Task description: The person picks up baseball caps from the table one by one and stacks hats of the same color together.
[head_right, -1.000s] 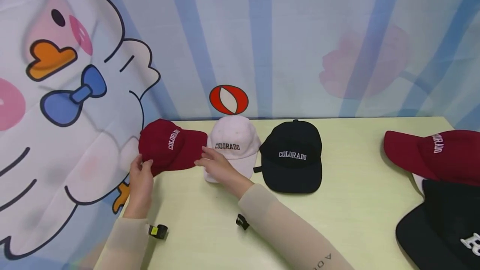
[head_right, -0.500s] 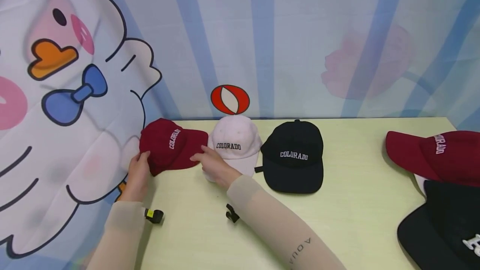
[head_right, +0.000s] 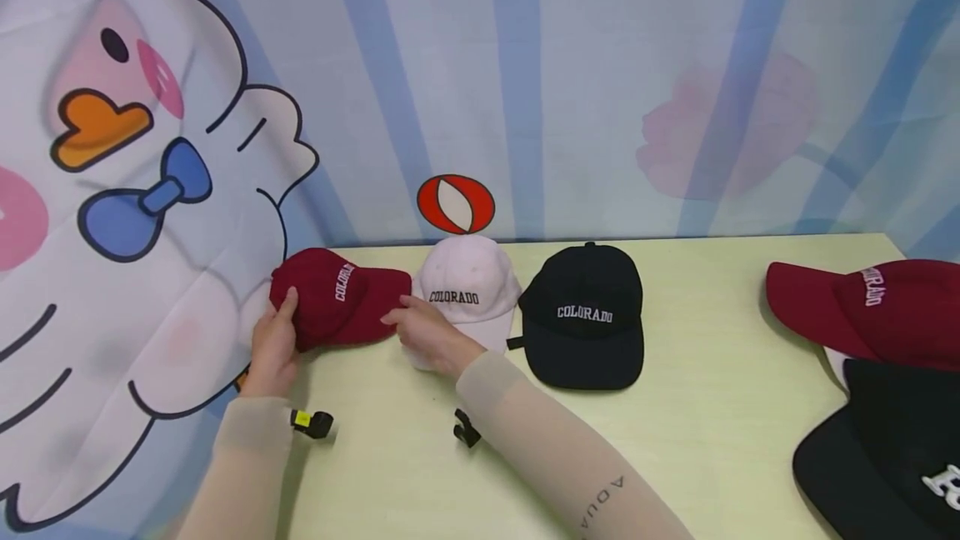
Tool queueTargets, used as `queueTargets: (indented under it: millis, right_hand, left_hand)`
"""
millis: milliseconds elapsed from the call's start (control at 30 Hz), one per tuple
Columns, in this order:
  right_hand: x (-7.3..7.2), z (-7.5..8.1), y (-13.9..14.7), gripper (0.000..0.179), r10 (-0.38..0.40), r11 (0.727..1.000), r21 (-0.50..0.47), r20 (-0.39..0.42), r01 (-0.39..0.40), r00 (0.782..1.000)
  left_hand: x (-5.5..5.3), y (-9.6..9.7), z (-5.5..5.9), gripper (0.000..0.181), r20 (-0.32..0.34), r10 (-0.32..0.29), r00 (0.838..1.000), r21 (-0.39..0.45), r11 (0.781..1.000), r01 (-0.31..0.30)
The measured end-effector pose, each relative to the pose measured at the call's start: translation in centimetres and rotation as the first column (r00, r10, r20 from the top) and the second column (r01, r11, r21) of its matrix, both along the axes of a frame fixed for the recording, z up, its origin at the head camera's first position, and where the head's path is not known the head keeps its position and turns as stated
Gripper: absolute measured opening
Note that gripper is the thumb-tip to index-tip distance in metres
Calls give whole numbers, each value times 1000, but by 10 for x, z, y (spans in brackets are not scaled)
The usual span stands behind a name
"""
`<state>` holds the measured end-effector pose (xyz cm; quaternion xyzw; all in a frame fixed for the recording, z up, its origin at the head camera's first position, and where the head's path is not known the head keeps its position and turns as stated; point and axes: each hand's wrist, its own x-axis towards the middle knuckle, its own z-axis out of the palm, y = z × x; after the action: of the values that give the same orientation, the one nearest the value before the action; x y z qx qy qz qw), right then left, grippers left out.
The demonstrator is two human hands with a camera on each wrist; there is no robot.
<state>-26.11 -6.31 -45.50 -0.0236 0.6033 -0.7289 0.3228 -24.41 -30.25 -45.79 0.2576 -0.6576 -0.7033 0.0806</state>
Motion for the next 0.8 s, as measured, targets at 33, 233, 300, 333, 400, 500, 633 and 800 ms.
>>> queueTargets:
  millis: [33, 233, 300, 333, 400, 500, 633, 800]
  right_hand:
    - [0, 0, 1, 71, 3, 1000, -10, -4, -3, 1000]
    - [5, 2, 11, 65, 34, 999, -33, -67, -36, 997]
    - [6, 4, 16, 64, 55, 998, -8, -109, -57, 992]
    - [7, 5, 19, 64, 68, 998, 11, -132, -67, 989]
    - [9, 8, 25, 62, 89, 995, 51, -174, -82, 981]
    - [12, 16, 34, 59, 104, 992, 89, -228, -86, 968]
    - [14, 28, 48, 54, 92, 992, 111, -285, -62, 954]
    - [11, 41, 70, 45, 50, 992, 124, -341, -8, 939]
  left_hand:
    - [0, 2, 1, 64, -22, 15, 1000, 2, 1000, -15]
    - [5, 15, 13, 57, -134, 82, 988, -137, 985, -101]
    - [8, 21, 20, 55, -174, 94, 980, -195, 972, -128]
    - [9, 24, 23, 54, -193, 102, 976, -216, 966, -144]
    - [12, 30, 31, 51, -243, 111, 964, -245, 954, -172]
    - [17, 38, 41, 46, -320, 113, 941, -266, 942, -204]
    - [24, 48, 56, 42, -418, 102, 903, -289, 927, -238]
    - [34, 62, 74, 41, -473, 98, 876, -308, 913, -269]
